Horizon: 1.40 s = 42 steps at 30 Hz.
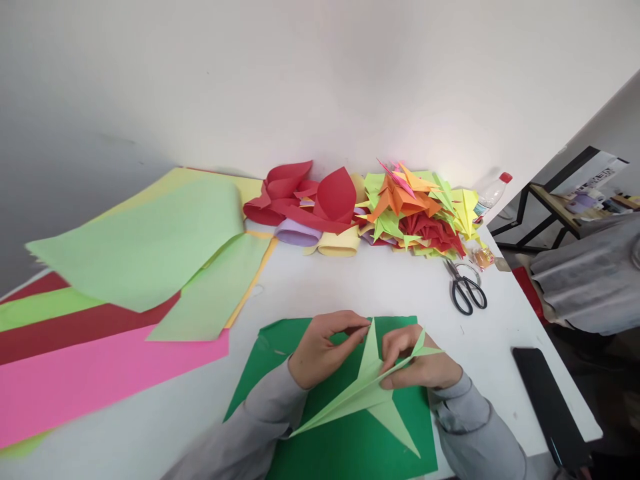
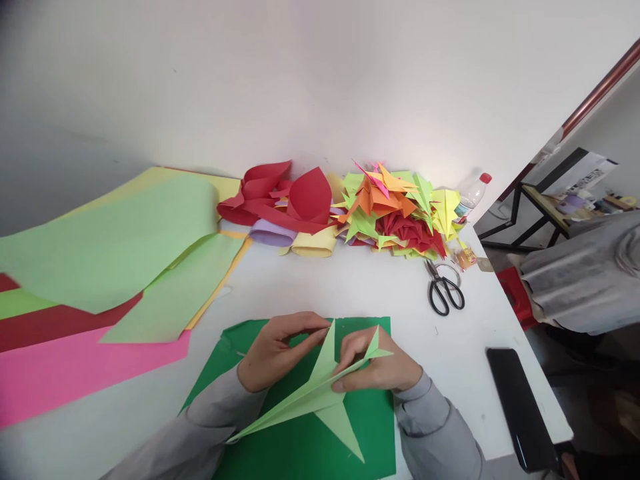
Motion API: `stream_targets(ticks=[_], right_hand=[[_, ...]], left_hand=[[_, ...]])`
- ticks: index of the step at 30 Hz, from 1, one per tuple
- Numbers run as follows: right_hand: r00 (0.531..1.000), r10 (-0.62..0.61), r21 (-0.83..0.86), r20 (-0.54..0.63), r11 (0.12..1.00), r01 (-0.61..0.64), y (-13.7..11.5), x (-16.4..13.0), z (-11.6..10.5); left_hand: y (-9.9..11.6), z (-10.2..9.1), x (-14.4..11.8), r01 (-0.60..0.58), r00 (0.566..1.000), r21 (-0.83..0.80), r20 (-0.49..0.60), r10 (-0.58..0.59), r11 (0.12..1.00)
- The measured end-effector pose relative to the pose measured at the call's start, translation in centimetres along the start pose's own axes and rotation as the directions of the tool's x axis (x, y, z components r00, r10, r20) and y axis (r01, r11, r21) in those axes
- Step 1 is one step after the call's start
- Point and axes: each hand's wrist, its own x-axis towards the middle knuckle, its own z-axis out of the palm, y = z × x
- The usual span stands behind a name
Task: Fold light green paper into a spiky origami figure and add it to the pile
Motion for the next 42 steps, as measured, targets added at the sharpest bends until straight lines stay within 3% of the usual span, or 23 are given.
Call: stream_targets(ticks=[4, 9, 12, 14, 17, 21, 27, 30, 35, 42], right_hand=[[1.000, 0.016, 0.009, 0.003, 1.000, -0.016, 0.2, 0.0, -0.1], [0.999, 0.044, 0.063, -0.011, 0.997, -0.043, 0.4, -0.1, -0.2], [0.999, 0.052, 0.093, -0.012, 0.994, -0.050, 0.4, -0.2, -0.3], [0.999, 0.049, 0.098, -0.009, 0.994, -0.048, 0.4, -0.2, -0.3], [0.999, 0.037, 0.092, -0.006, 0.995, -0.036, 0.4, -0.1, -0.2], [1.000, 0.016, 0.075, 0.000, 0.997, -0.016, 0.6, 0.1, -0.2], [1.000, 0.001, 0.064, -0.007, 0.998, -0.001, 0.9, 0.1, -0.2], [1.000, 0.000, 0.062, -0.004, 0.998, 0.000, 1.1, 0.2, -0.2], [1.000, 0.009, 0.053, 0.009, 0.999, -0.009, 1.3, 0.2, -0.2], [1.000, 0.015, 0.044, 0.016, 0.999, -0.016, 1.3, 0.3, 0.0]], left_hand=[[0.0, 0.2, 0.0, -0.148, 0.987, 0.072, -0.050, 0.151, 0.986], [-0.5, 0.2, -0.4, -0.367, 0.908, 0.282, -0.099, 0.408, 0.886], [-0.8, 0.2, -0.6, -0.433, 0.862, 0.391, -0.084, 0.500, 0.812], [-0.9, 0.3, -0.6, -0.440, 0.853, 0.410, -0.089, 0.515, 0.799], [-0.6, 0.5, -0.5, -0.399, 0.872, 0.371, -0.129, 0.472, 0.838], [0.1, 0.6, -0.4, -0.286, 0.929, 0.245, -0.165, 0.330, 0.926], [0.4, 0.3, -0.2, -0.049, 0.993, -0.095, -0.116, 0.038, 0.994], [0.5, 0.4, 0.0, 0.081, 0.991, -0.190, -0.090, -0.100, 0.978], [0.2, 0.8, 0.0, 0.180, 0.978, -0.241, -0.059, -0.200, 0.954], [-0.2, 0.9, -0.3, 0.200, 0.968, -0.324, -0.082, -0.238, 0.925]])
